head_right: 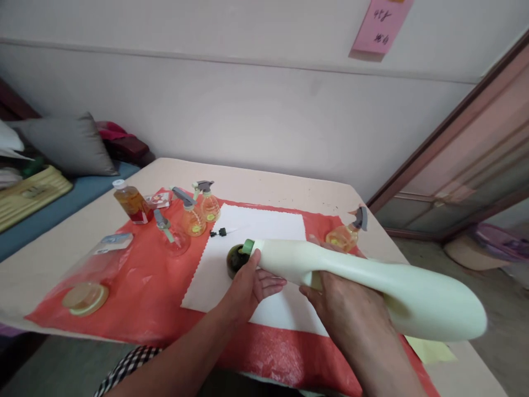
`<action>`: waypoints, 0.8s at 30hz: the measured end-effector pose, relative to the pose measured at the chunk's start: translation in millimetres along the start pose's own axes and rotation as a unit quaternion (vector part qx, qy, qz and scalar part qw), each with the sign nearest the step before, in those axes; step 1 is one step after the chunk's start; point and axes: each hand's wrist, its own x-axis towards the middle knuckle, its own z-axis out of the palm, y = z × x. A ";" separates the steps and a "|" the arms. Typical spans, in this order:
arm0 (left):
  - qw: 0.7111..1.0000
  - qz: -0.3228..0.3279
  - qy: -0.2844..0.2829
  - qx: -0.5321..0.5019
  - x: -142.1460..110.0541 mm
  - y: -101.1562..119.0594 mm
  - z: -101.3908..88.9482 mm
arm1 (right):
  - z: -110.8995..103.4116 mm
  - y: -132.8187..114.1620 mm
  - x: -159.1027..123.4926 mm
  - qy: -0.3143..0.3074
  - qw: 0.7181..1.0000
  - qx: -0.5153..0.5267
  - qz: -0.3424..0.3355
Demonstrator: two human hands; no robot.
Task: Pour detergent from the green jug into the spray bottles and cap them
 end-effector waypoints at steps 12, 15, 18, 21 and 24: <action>1.000 0.001 -0.010 -0.007 1.6 -4.2 -3.9 | 2.0 -1.1 -4.3 0.026 0.998 -0.052 -0.018; 1.000 -0.003 -0.006 -0.007 0.6 -3.2 -2.6 | 1.6 -0.4 -3.3 0.027 0.997 -0.064 -0.017; 1.000 -0.012 -0.001 -0.008 0.4 -2.9 -1.2 | 1.0 0.0 -2.4 0.026 0.997 -0.070 -0.023; 1.000 -0.014 -0.001 -0.007 0.8 -3.3 -0.6 | 1.3 0.8 -3.1 0.032 0.997 -0.064 -0.022; 1.000 -0.010 -0.005 -0.004 1.5 -4.0 -1.4 | 2.4 2.1 -4.6 0.024 0.999 -0.026 -0.011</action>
